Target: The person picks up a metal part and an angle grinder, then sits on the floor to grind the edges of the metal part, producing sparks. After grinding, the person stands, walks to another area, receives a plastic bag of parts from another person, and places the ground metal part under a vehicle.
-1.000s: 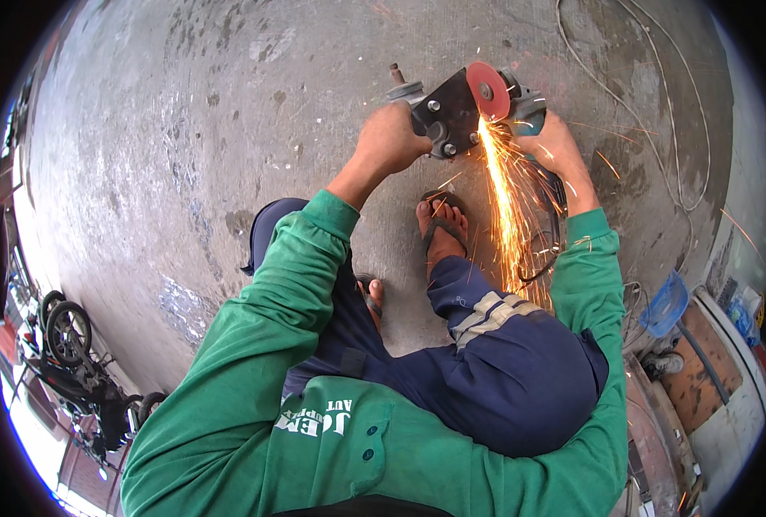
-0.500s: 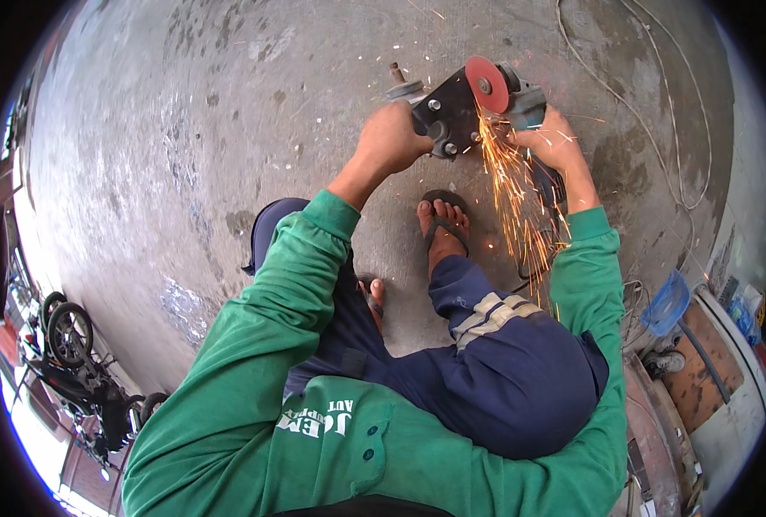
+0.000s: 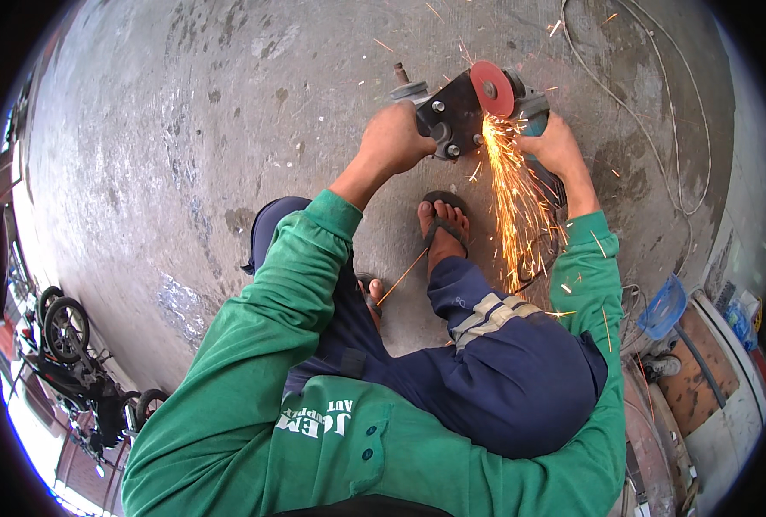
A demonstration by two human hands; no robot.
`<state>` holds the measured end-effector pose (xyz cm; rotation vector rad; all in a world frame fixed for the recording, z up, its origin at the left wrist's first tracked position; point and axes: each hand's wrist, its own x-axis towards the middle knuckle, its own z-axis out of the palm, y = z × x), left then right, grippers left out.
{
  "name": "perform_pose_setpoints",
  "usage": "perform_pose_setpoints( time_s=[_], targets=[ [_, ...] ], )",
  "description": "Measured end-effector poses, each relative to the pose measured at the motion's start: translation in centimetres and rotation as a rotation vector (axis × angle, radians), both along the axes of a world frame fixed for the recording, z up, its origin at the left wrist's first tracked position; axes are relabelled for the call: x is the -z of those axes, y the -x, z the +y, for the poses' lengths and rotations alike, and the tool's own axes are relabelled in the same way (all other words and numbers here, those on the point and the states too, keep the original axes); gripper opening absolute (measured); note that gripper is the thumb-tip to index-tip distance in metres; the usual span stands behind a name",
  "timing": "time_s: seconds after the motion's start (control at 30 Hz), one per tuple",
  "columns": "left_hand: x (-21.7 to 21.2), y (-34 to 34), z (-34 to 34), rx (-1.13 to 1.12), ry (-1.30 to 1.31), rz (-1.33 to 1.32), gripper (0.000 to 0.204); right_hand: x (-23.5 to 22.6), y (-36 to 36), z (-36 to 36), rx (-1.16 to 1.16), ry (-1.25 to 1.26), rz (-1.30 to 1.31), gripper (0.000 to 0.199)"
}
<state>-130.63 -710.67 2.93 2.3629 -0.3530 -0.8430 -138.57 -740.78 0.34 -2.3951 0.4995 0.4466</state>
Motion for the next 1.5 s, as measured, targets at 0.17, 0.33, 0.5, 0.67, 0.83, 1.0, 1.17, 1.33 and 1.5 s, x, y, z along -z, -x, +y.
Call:
perform_pose_setpoints(
  time_s=[0.17,0.33,0.5,0.67,0.83,1.0,1.17,1.33,1.5],
  targets=[
    [-0.1,0.0,-0.1,0.008,0.006,0.031,0.041,1.2,1.3,-0.5,0.056,0.042,0.024,0.064],
    [0.6,0.0,-0.1,-0.009,-0.016,-0.014,0.042,-1.2,-0.2,0.9,0.013,-0.051,0.036,0.062],
    [0.4,0.3,-0.1,0.010,-0.003,-0.032,0.042,-1.4,-1.4,0.9,0.027,-0.010,0.017,0.060],
    [-0.1,0.1,-0.2,0.002,-0.054,-0.040,0.032,-0.8,-1.3,1.0,0.027,-0.030,-0.022,0.061],
    [-0.1,0.0,-0.1,-0.001,-0.043,-0.028,0.034,-1.3,-1.0,1.2,0.018,-0.043,-0.010,0.061],
    [-0.4,0.3,-0.5,0.009,0.014,0.018,0.041,-0.3,0.6,-1.1,0.070,-0.025,0.055,0.060],
    [0.0,-0.3,0.1,0.018,-0.012,0.033,0.040,0.3,0.7,0.2,-0.040,0.095,0.011,0.059],
    [0.3,0.0,0.0,-0.003,-0.007,0.009,0.041,-0.5,0.5,0.8,0.019,-0.085,0.033,0.055],
    [0.4,0.3,-0.2,-0.006,-0.007,-0.026,0.041,-1.0,-0.7,0.9,0.054,-0.063,-0.029,0.055]
  ],
)
